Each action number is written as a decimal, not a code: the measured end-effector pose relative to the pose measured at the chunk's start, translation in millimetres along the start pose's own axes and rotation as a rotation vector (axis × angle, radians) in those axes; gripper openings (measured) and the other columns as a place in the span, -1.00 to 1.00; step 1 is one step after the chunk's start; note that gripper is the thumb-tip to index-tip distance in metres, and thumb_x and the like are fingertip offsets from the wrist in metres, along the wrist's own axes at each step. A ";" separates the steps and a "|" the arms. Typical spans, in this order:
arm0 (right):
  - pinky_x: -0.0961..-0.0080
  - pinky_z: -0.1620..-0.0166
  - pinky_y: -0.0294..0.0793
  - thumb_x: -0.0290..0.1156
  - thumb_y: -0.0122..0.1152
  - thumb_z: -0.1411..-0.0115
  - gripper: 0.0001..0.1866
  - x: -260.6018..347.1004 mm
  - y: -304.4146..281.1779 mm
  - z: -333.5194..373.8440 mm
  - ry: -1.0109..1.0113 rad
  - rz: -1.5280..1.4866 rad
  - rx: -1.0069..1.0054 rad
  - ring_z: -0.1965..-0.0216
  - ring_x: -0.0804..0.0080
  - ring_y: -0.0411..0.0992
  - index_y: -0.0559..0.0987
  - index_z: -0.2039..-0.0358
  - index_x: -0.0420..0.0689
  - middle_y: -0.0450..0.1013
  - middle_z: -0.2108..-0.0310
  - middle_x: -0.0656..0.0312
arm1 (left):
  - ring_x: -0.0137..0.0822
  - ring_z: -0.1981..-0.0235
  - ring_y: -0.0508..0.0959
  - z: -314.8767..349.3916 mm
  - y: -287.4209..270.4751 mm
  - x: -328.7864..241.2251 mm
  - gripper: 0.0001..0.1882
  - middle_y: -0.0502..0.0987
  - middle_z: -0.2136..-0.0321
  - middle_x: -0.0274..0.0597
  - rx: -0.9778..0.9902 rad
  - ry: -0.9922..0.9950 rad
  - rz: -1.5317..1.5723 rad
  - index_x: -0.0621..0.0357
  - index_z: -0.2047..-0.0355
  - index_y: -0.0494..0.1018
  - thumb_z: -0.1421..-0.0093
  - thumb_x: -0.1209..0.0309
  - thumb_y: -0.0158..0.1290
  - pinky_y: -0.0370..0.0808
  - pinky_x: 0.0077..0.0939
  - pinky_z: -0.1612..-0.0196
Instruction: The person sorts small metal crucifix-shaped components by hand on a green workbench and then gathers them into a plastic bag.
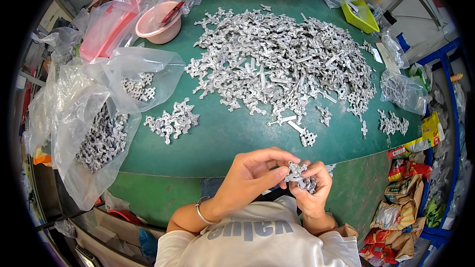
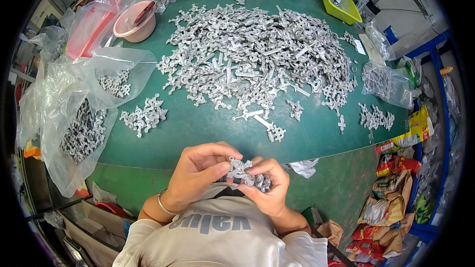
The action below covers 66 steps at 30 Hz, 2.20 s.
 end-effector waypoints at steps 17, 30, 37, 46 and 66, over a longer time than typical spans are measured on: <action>0.62 0.34 0.35 -0.66 0.24 0.11 -0.75 6.8 -5.4 -0.1 -0.064 0.092 -0.023 0.41 0.49 0.38 0.40 0.39 -0.27 0.38 0.43 0.12 | -0.49 0.29 0.41 0.7 0.4 -2.9 -0.79 0.43 0.29 -0.17 -0.005 0.040 -0.006 0.40 0.20 0.39 -0.15 0.57 -0.05 0.39 -0.61 0.24; 0.65 0.51 0.30 -0.47 0.10 -0.09 -0.84 19.7 -9.0 -4.2 -0.058 0.245 -0.038 0.62 0.52 0.34 0.44 0.53 -0.31 0.43 0.59 0.08 | -0.57 0.56 0.40 -2.1 -15.0 6.6 -0.88 0.45 0.57 -0.26 -0.113 -0.034 -0.135 0.34 0.47 0.41 -0.12 0.50 0.02 0.34 -0.74 0.50; 0.70 0.52 0.22 -0.37 0.05 -0.14 -0.77 12.9 -7.8 -0.9 0.080 0.110 -0.021 0.63 0.59 0.27 0.42 0.50 -0.30 0.40 0.61 0.13 | -0.60 0.62 0.36 -5.1 -15.6 11.7 -0.83 0.43 0.62 -0.31 -0.127 -0.096 -0.116 0.28 0.51 0.41 -0.16 0.42 0.00 0.30 -0.75 0.55; 0.69 0.45 0.26 -0.53 0.15 -0.04 -0.91 5.1 -10.2 -1.2 0.101 0.185 0.006 0.55 0.61 0.30 0.46 0.50 -0.29 0.40 0.57 0.20 | -0.56 0.60 0.37 -3.1 -26.8 5.5 -0.85 0.42 0.60 -0.28 -0.224 -0.062 -0.186 0.28 0.52 0.39 -0.14 0.46 0.00 0.32 -0.70 0.53; 0.30 0.46 0.36 -0.55 0.14 0.05 -0.83 -40.4 -20.4 -114.1 -0.172 1.530 0.039 0.52 0.11 0.39 0.49 0.38 -0.09 0.37 0.35 0.21 | -0.25 0.29 0.40 30.5 -91.5 -64.4 -0.75 0.38 0.30 -0.13 -0.717 0.480 -1.534 0.24 0.27 0.39 0.02 0.58 0.06 0.34 -0.51 0.28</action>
Point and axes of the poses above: each hand's wrist, its own z-axis away from the middle knuckle, its own y-axis out of the palm, x = y × z, the point moved 9 cm from there along -z, towards the middle knuckle
